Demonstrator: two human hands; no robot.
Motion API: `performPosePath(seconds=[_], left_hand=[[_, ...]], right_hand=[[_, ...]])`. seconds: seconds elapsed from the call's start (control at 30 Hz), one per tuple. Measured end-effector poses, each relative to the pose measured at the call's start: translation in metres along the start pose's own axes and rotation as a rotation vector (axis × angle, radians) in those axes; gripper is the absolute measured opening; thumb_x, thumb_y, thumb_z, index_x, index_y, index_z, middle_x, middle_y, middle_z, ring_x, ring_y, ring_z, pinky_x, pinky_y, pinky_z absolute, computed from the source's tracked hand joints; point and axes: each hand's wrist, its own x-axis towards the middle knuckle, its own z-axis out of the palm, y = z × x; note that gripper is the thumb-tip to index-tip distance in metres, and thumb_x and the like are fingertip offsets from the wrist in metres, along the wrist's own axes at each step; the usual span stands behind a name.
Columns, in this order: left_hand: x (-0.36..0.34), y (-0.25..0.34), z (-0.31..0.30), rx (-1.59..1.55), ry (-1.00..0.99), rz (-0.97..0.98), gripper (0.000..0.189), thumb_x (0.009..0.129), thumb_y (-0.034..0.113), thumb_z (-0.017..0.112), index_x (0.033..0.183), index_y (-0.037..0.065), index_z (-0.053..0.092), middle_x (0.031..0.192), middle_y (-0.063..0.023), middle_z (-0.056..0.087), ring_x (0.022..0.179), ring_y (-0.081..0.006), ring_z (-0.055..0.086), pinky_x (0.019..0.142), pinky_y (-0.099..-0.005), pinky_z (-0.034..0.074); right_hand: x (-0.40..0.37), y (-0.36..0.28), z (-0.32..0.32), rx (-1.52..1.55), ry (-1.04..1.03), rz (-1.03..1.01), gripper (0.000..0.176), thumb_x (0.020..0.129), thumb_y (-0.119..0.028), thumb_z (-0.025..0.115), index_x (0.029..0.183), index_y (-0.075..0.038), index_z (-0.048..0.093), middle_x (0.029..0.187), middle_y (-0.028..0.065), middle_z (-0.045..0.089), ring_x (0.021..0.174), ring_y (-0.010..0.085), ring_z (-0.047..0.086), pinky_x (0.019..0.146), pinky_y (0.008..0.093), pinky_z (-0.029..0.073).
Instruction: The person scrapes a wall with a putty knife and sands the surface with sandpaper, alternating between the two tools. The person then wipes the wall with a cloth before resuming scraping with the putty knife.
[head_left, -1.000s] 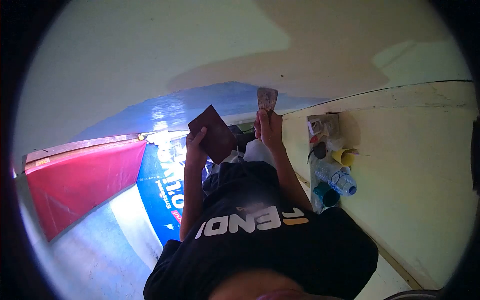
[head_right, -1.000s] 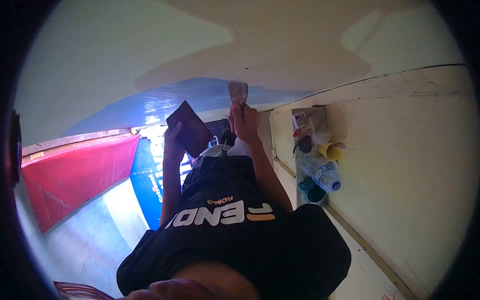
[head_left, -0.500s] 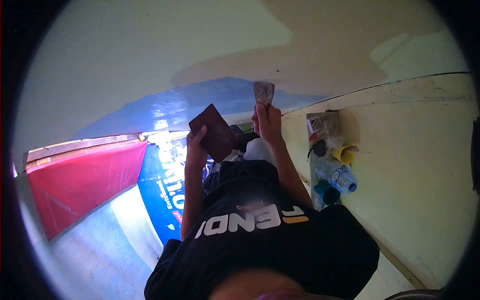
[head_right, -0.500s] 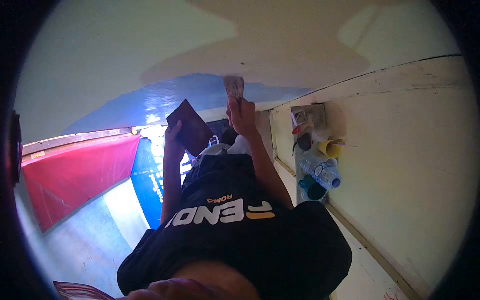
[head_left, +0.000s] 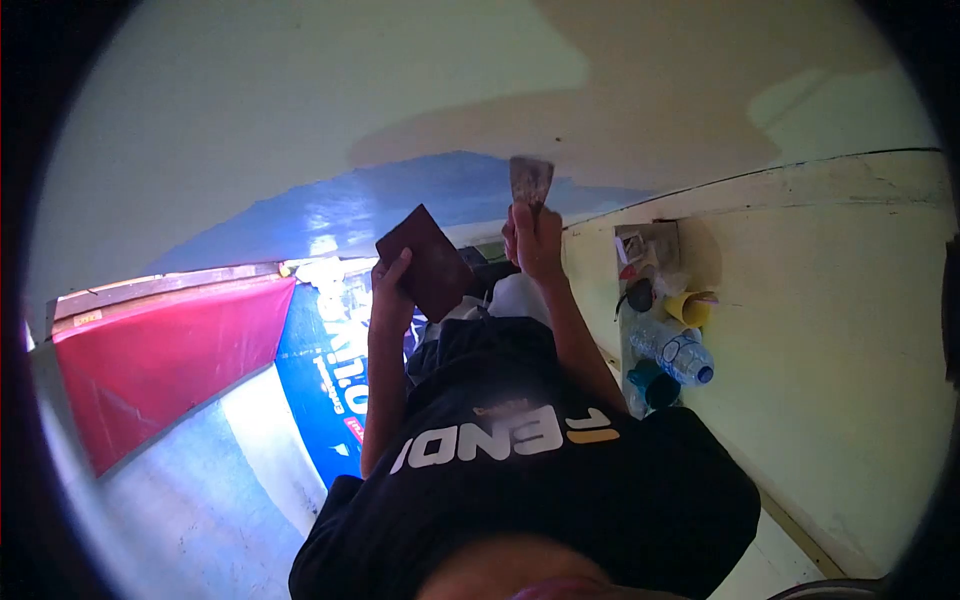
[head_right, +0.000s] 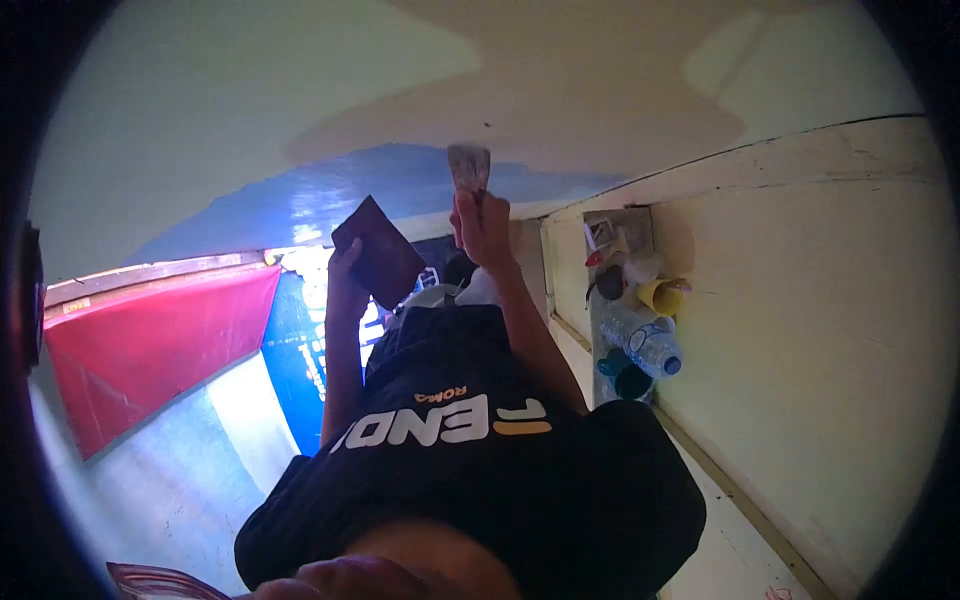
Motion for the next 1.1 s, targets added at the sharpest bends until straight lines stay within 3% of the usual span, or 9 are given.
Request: performPosePath(seconds=[0.37, 0.57, 0.67, 1.1], left_hand=[[0.0, 0.005, 0.002, -0.008, -0.041, 0.01, 0.04, 0.089, 0.016, 0.063, 0.122, -0.003, 0.051, 0.114, -0.0138, 0.062, 0.103, -0.025, 0.062, 0.094, -0.0381, 0.049], [0.013, -0.003, -0.007, -0.007, -0.023, 0.006, 0.033, 0.09, 0.015, 0.062, 0.118, -0.002, 0.056, 0.11, -0.0124, 0.065, 0.101, -0.0231, 0.063, 0.093, -0.0373, 0.049], [0.014, 0.002, 0.001, 0.003, 0.0, 0.04, 0.033, 0.09, 0.014, 0.062, 0.118, -0.002, 0.056, 0.11, -0.0125, 0.065, 0.101, -0.0233, 0.064, 0.093, -0.0376, 0.049], [0.019, 0.008, -0.003, -0.019, 0.016, 0.027, 0.032, 0.089, 0.014, 0.063, 0.116, -0.002, 0.056, 0.108, -0.0128, 0.064, 0.1, -0.0238, 0.064, 0.092, -0.0382, 0.05]], right_hand=[[0.001, 0.014, -0.009, -0.186, -0.01, -0.016, 0.044, 0.101, -0.034, 0.045, 0.066, -0.007, 0.047, 0.048, 0.0003, 0.046, 0.036, 0.0085, 0.044, 0.035, 0.0252, 0.036], [0.001, 0.013, -0.007, -0.152, -0.012, 0.005, 0.042, 0.1, -0.033, 0.047, 0.067, -0.007, 0.047, 0.048, 0.0001, 0.044, 0.036, 0.0086, 0.043, 0.034, 0.0252, 0.035], [0.001, 0.021, -0.014, -0.292, -0.042, -0.025, 0.042, 0.1, -0.034, 0.047, 0.068, -0.007, 0.047, 0.048, -0.0004, 0.044, 0.036, 0.0085, 0.042, 0.035, 0.0252, 0.034], [0.0, 0.006, -0.003, -0.061, -0.013, -0.014, 0.043, 0.1, -0.036, 0.047, 0.068, -0.007, 0.047, 0.047, -0.0005, 0.042, 0.037, 0.0084, 0.042, 0.036, 0.0252, 0.035]])
